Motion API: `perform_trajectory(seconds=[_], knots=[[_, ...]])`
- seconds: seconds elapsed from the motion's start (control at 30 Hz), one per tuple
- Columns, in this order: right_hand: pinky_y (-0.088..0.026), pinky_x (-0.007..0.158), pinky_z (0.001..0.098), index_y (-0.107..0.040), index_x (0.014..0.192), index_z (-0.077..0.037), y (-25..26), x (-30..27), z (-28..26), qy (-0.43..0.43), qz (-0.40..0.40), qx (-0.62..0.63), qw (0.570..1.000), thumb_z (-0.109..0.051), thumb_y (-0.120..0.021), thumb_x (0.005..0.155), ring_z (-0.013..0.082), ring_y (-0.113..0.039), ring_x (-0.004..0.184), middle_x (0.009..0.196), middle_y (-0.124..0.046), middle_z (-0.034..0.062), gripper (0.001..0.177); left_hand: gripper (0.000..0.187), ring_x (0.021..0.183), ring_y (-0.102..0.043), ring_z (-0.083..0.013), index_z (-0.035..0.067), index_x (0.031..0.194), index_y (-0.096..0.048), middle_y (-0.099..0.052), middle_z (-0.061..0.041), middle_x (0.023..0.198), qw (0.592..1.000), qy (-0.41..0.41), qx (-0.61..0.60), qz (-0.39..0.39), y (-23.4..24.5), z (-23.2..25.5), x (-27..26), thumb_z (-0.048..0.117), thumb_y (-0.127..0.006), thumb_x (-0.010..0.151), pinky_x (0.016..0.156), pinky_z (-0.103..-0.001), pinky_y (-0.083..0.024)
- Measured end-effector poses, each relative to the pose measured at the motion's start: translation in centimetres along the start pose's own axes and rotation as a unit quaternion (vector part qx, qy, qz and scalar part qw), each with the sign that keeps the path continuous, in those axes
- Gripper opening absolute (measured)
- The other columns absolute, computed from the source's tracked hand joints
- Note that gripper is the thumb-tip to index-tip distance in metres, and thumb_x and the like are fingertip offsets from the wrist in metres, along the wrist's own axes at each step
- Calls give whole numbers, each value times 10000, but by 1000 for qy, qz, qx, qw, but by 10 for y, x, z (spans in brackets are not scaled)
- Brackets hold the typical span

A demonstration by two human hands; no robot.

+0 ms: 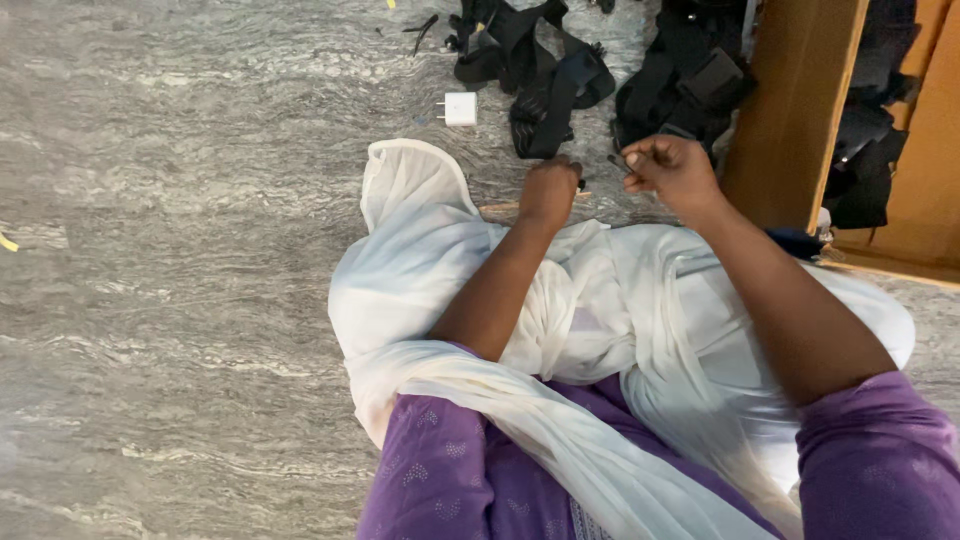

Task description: The person sits on the floor and assembles small black camera accessories, including attaching a battery to a mount and fitting a mount into a head strap. The person handles the components by hand, connecting them together.

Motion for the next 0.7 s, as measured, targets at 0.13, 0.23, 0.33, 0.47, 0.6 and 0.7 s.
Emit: perform_trajectory(seconds=[0.13, 0.23, 0.33, 0.47, 0.6, 0.7], knots=[[-642, 861, 360, -651, 1139, 4, 5, -8, -10, -76, -16, 91, 993, -71, -626, 1043, 197, -734, 925, 1046, -689, 65, 125, 252, 820, -723, -291, 81, 878, -741, -739, -105, 885, 982, 63, -174, 36, 15, -11, 2, 198, -875, 701, 719, -414, -560], [-644, 895, 394, -635, 1129, -29, 1, -16, -28, -90, -44, 181, 978, -43, -618, 1036, 229, -743, 959, 1048, -678, 66, 96, 388, 739, -740, -214, 46, 919, -700, -757, -79, 832, 919, 123, -369, 63, 29, -9, 5, 231, -938, 674, 665, -355, -562], [-638, 879, 396, -653, 1163, -63, -1, -33, -43, -88, -35, 210, 973, -39, -587, 1037, 218, -738, 928, 1031, -676, 62, 144, 359, 712, -711, -127, 41, 939, -672, -756, -56, 834, 861, 115, -479, 130, 59, 4, 4, 185, -935, 741, 635, -286, -558], [-625, 872, 378, -677, 1193, -50, -7, -59, -62, -60, -5, 257, 965, -46, -571, 1061, 192, -726, 907, 1033, -711, 78, 170, 454, 670, -639, -39, 39, 1097, -588, -726, -22, 819, 803, 81, -569, 161, 107, 23, -19, 136, -905, 786, 602, -213, -527], [-634, 917, 366, -674, 1192, -13, -21, -64, -80, -22, 4, 303, 953, -49, -594, 1076, 189, -737, 935, 1033, -735, 95, 145, 479, 615, -546, -41, 53, 1279, -665, -695, -46, 876, 830, 19, -531, 173, 154, 39, -45, 80, -850, 838, 555, -211, -454], [-627, 933, 360, -664, 1197, -28, -43, -63, -87, 28, -18, 339, 940, -15, -631, 1072, 189, -737, 970, 1074, -737, 90, 130, 463, 628, -560, -50, 64, 1304, -687, -710, -61, 922, 834, 26, -524, 168, 166, 38, -55, 31, -848, 871, 558, -219, -449]])
Point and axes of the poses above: each hand's wrist, its own x-axis towards the middle knuckle, its own y-axis out of the back of the hand, z = x × y, the point moved 8 cm from there along x, towards the middle knuckle
